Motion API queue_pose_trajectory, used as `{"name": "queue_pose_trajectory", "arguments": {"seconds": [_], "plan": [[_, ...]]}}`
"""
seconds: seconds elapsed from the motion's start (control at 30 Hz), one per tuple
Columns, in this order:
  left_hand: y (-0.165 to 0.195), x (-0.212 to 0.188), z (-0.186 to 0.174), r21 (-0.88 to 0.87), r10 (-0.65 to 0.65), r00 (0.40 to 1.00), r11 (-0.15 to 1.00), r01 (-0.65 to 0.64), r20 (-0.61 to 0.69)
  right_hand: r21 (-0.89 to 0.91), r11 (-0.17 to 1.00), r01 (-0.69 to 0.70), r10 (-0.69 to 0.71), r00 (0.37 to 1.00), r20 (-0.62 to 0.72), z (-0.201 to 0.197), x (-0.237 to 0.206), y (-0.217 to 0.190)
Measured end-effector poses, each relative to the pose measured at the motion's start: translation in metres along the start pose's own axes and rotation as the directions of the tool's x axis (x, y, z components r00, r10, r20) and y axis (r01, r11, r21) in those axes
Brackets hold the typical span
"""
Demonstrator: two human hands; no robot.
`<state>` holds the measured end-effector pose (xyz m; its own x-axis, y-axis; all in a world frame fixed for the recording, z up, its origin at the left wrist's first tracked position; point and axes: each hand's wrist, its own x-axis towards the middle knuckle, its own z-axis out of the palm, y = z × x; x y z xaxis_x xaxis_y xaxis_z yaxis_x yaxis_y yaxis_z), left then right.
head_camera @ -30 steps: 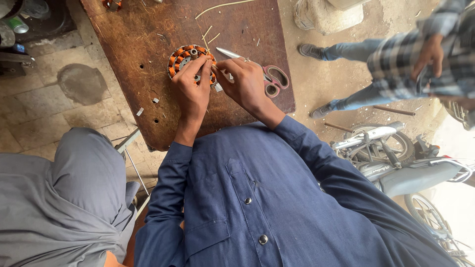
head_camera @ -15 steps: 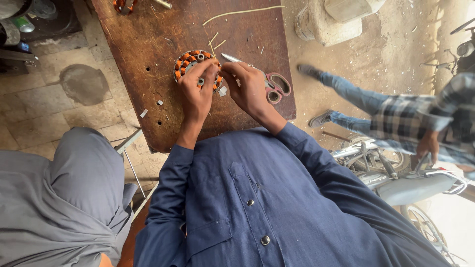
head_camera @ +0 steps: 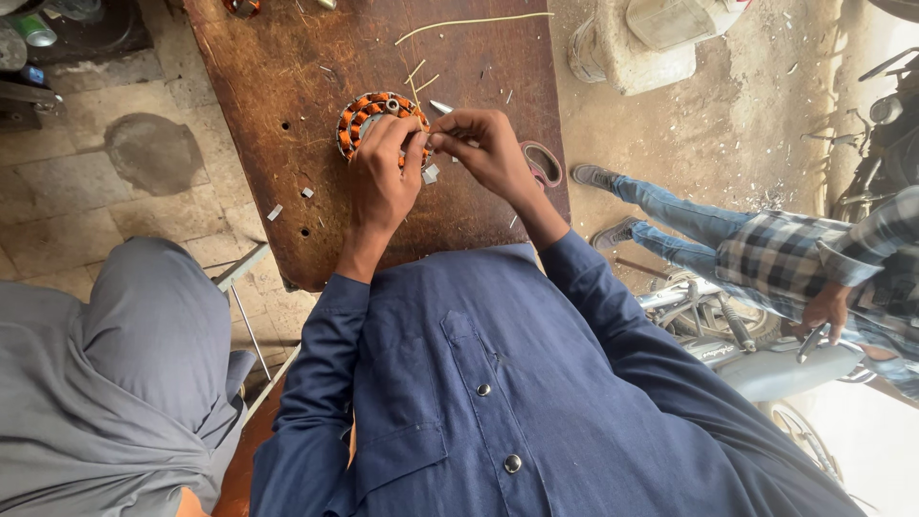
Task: The person inserts small white insulating strips into the slots of a copper-wound motor stator. They rotate the stator to access different slots and continue inserting strips throughout the clip.
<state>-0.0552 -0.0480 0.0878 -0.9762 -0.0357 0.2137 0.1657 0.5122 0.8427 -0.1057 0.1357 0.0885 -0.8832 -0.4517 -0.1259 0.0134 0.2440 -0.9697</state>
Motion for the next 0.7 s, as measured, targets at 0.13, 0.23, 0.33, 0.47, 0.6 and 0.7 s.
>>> {"name": "queue_pose_trajectory", "arguments": {"seconds": [0.13,0.23,0.33,0.47,0.6,0.7], "plan": [[0.0,-0.003,0.0,0.084,0.037,0.999,0.996,-0.037,0.0,0.194,0.981,-0.028,0.019,0.999,0.046,-0.01,0.002,-0.006],[0.0,-0.004,0.0,0.099,0.042,0.999,0.994,-0.044,0.016,0.162,0.987,-0.002,-0.009,0.998,0.067,-0.015,0.002,-0.02],[0.001,-0.003,0.0,0.124,0.067,0.997,0.99,-0.07,0.028,-0.071,0.997,0.043,-0.04,0.998,0.05,-0.012,0.005,-0.033],[0.004,-0.002,0.001,0.138,0.079,0.997,0.987,-0.082,0.024,-0.266,0.96,0.087,-0.08,0.996,0.034,-0.007,0.007,-0.041],[0.008,-0.002,-0.002,0.147,0.116,0.993,0.983,-0.11,-0.032,-0.288,0.951,0.117,-0.117,0.993,0.02,-0.006,0.007,-0.039],[0.013,-0.001,-0.003,0.091,0.086,0.995,0.992,-0.082,-0.046,-0.321,0.925,0.205,-0.216,0.976,0.001,-0.004,0.005,-0.036]]}}
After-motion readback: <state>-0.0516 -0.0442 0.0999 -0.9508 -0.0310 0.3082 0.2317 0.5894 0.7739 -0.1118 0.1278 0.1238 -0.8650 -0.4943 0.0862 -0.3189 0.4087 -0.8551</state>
